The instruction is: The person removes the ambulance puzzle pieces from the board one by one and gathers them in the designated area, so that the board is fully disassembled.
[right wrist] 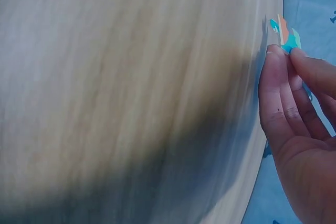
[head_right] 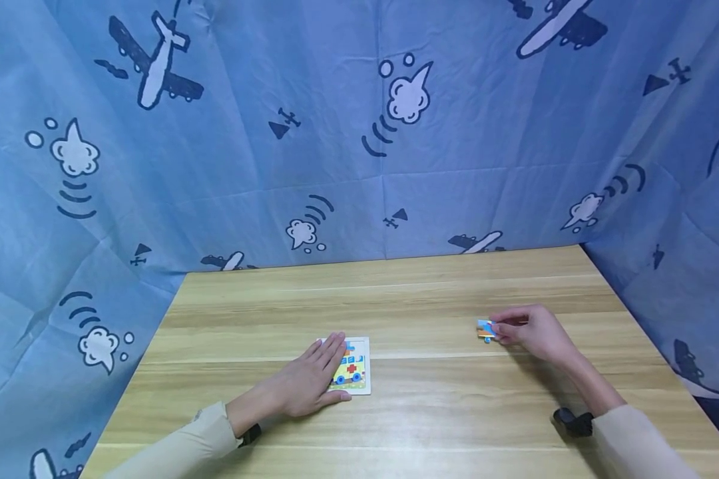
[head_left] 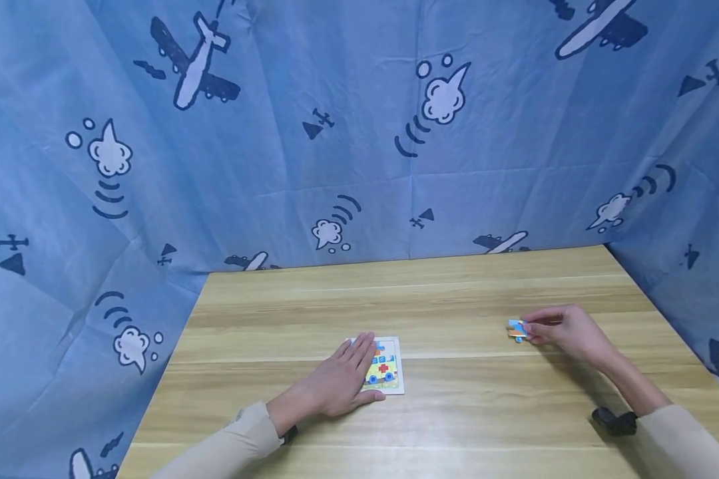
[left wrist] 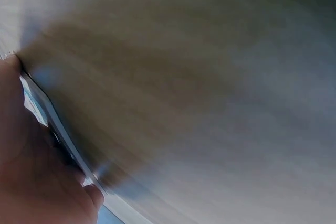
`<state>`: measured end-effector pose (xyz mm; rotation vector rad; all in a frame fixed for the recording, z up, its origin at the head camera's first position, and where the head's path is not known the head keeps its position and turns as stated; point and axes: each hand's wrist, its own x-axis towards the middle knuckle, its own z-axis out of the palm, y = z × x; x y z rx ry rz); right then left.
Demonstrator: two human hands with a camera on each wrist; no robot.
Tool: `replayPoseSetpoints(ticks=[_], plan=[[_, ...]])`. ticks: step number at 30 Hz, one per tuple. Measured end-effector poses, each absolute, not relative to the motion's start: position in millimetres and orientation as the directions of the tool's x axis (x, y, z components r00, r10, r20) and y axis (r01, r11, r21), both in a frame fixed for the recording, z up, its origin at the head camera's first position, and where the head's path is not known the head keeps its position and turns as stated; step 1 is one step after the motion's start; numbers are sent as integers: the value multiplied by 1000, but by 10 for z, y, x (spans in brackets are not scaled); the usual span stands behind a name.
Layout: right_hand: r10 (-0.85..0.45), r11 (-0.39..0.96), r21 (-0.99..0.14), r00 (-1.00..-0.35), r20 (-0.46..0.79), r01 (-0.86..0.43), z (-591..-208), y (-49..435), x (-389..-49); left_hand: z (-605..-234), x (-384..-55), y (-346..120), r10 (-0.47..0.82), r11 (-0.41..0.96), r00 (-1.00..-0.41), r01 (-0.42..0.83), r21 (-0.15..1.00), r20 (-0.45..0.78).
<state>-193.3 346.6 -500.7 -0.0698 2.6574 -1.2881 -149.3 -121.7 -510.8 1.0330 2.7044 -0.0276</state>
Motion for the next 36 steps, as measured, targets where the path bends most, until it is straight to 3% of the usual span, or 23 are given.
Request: replayPoseSetpoints(ticks=[7,27,36], plan=[[-116,634,-770,-978,-176,63,-5020,3521,-1953,-5114,-1496,-1213,653,751,-721,656,74,-230],[-27,797,-595,-979,-200,99,-5013,3397,-2012,-5118,-1488,-1214,655,750,-720,656,84,-231],[-86,798,-602,-985,-151,22,-5005,3413,-1996,-5126,-1492,-1216,656,749,-720,658,78,-225]])
